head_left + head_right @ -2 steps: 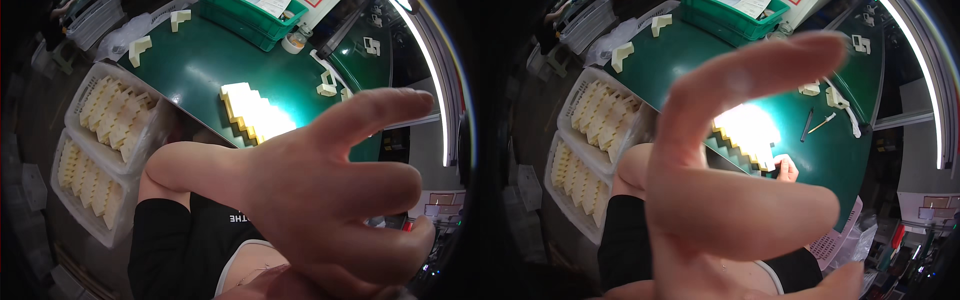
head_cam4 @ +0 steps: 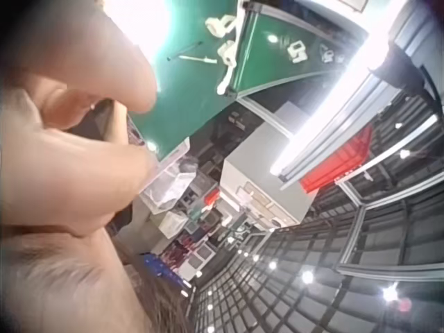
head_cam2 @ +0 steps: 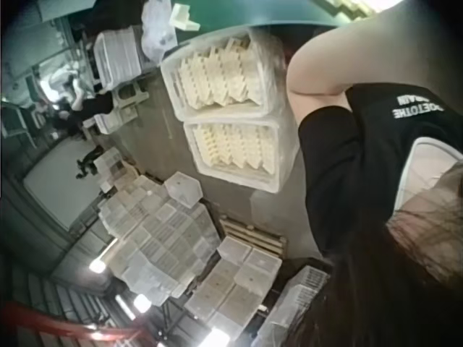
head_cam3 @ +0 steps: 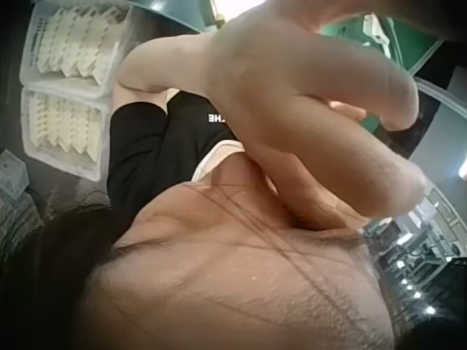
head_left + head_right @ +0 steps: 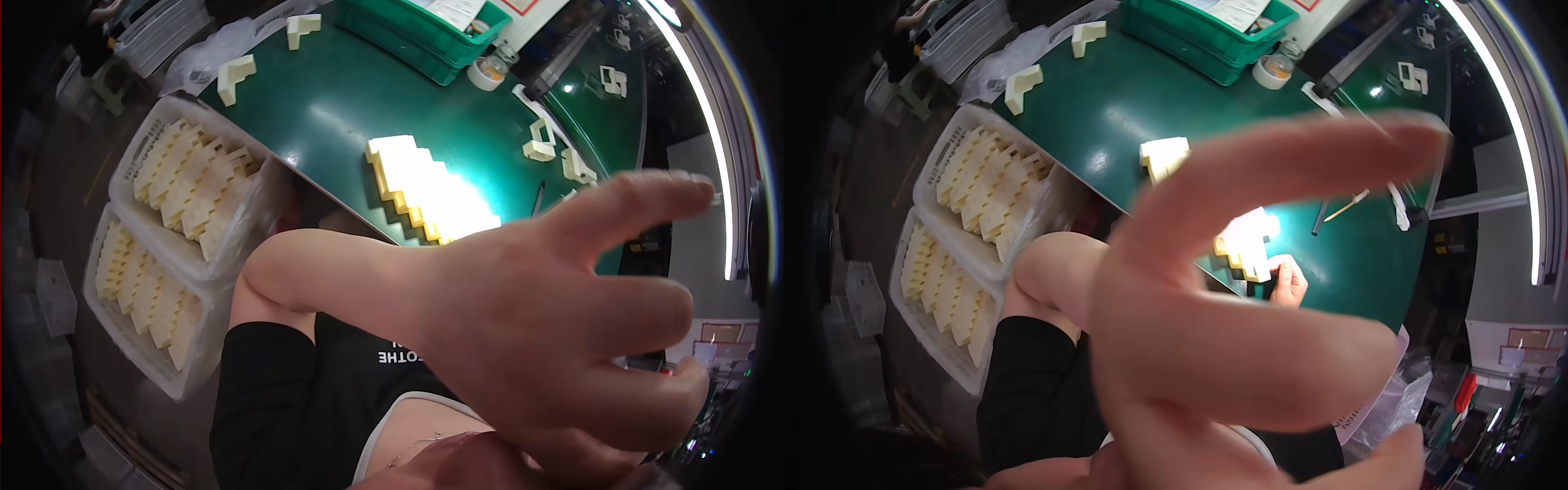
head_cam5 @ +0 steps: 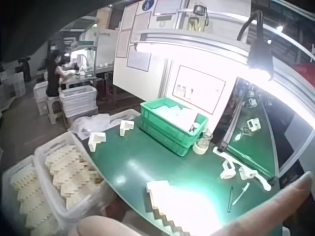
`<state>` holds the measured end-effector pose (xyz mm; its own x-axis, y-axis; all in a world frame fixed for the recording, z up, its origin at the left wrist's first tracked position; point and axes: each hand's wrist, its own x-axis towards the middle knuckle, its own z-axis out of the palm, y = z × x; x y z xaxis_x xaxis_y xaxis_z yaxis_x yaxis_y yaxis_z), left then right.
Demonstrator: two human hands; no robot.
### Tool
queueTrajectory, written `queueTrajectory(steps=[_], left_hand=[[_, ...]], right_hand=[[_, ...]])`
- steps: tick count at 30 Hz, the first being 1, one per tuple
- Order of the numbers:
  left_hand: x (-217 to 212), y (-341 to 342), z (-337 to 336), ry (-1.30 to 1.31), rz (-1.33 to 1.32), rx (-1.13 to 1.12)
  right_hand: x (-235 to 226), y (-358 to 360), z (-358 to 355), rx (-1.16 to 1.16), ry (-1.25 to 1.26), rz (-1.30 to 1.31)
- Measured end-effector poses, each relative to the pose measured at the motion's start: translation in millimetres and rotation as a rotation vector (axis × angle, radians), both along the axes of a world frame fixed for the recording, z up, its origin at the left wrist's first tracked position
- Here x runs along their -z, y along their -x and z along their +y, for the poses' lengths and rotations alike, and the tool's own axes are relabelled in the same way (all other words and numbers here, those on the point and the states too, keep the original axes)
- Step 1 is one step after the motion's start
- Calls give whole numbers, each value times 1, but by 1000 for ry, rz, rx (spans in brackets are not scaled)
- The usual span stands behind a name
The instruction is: The person cleans and deburrs plastic components with tools under a lamp, stacks the finished pieces on the workbench, blows air over them with an air nozzle, and places the stacks into plastic crates.
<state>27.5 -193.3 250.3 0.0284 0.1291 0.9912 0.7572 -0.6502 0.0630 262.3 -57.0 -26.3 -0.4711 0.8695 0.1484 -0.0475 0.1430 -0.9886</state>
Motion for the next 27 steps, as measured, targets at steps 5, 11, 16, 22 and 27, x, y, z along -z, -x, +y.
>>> queueTrajectory(steps=[5, 11, 16, 22, 27], left_hand=[[-1, -11, -3, 5, 82, 75], [-8, -32, -4, 35, 176, 213], [61, -80, 21, 291, 759, 301], [136, -24, 12, 480, 249, 438], [197, 68, 6, 578, -423, -306]], right_hand=[[19, -11, 5, -15, -45, 28], [25, -14, 12, 0, -26, 76], [1, -2, 3, 95, -3, -23], [-30, 12, -16, 56, 137, -86], [-18, 4, -9, 40, -57, -43]])
